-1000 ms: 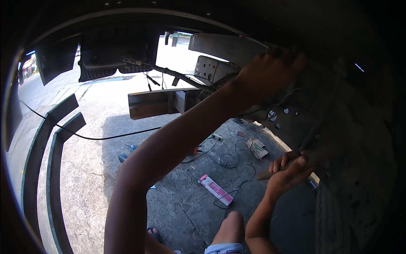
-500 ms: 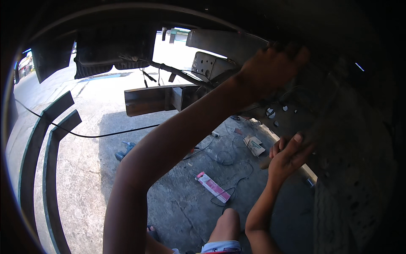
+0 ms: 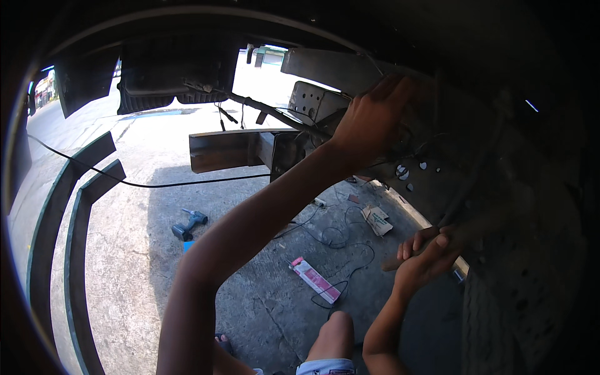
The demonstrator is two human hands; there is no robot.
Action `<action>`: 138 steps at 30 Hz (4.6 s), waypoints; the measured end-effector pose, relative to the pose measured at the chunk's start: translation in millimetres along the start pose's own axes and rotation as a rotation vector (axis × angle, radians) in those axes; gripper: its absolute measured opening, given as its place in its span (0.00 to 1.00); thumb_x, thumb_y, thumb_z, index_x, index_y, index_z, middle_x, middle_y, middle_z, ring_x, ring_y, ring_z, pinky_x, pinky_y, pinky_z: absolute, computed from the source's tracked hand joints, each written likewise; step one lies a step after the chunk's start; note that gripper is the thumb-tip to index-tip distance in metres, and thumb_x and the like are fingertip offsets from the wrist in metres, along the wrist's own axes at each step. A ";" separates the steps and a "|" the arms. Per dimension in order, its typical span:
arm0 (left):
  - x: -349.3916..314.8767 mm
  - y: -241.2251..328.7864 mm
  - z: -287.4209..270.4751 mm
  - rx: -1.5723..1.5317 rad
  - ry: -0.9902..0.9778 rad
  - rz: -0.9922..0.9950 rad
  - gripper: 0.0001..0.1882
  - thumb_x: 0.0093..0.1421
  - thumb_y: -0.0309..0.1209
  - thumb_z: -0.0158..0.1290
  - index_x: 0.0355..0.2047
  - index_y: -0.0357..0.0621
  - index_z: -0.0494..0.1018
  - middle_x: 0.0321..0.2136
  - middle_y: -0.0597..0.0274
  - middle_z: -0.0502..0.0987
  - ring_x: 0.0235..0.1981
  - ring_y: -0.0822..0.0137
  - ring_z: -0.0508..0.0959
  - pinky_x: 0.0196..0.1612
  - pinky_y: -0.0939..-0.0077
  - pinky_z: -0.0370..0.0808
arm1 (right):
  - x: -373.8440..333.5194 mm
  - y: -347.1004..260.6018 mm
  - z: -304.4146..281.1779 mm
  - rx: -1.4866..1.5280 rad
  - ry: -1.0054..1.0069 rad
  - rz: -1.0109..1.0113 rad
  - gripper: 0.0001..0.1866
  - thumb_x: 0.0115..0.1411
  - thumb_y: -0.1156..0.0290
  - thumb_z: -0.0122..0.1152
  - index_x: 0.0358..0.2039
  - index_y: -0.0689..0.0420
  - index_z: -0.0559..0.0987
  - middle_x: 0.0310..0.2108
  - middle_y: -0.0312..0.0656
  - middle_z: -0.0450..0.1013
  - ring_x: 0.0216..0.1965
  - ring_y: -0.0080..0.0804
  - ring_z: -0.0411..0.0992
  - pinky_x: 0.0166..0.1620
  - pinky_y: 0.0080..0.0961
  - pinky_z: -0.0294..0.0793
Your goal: The person welds a metal frame under a vehicle using a welding torch, then uses a hammer to tap the welded area. The person repeats welding and hammering on the same section.
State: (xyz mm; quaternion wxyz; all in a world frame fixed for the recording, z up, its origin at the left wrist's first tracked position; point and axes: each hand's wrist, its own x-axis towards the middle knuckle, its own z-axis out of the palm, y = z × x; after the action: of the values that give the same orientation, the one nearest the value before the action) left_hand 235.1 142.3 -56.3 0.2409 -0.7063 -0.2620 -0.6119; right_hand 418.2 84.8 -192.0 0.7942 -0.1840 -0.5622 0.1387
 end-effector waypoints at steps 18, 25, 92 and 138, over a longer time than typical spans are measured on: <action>-22.6 -41.2 -17.5 -0.207 0.367 0.068 0.18 0.56 0.16 0.56 0.47 0.42 0.73 0.42 0.55 0.81 0.41 0.63 0.82 0.43 0.72 0.77 | -22.4 16.9 12.9 -0.281 -0.459 -0.415 0.19 0.65 0.70 0.64 0.50 0.68 0.71 0.27 0.47 0.75 0.25 0.36 0.80 0.25 0.29 0.74; -30.8 -53.3 -26.9 -0.175 0.377 -0.031 0.11 0.65 0.20 0.55 0.48 0.40 0.73 0.38 0.61 0.80 0.39 0.69 0.81 0.43 0.73 0.77 | -5.9 6.2 53.9 -0.433 -0.697 -0.678 0.18 0.60 0.62 0.69 0.44 0.59 0.74 0.25 0.40 0.72 0.21 0.34 0.75 0.22 0.29 0.74; -28.6 -83.8 -50.7 -0.307 0.374 -0.046 0.07 0.64 0.21 0.58 0.42 0.40 0.76 0.42 0.60 0.80 0.40 0.71 0.78 0.45 0.74 0.75 | -27.8 -57.4 132.1 0.013 -0.857 -0.157 0.25 0.68 0.70 0.63 0.62 0.64 0.69 0.35 0.48 0.80 0.32 0.31 0.82 0.33 0.27 0.80; -13.9 -89.3 -54.3 -0.591 0.456 -0.006 0.09 0.64 0.18 0.58 0.42 0.42 0.73 0.43 0.61 0.80 0.45 0.72 0.78 0.51 0.74 0.73 | -33.8 -43.2 92.2 -0.107 -0.909 -0.333 0.30 0.62 0.70 0.69 0.63 0.60 0.71 0.31 0.45 0.78 0.27 0.32 0.81 0.28 0.28 0.80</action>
State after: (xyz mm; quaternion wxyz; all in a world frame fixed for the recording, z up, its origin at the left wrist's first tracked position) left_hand 134.1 172.1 -60.9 0.0768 -0.5902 -0.0156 -0.8035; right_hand 320.6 44.3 -173.5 0.4691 -0.0529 -0.8803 0.0472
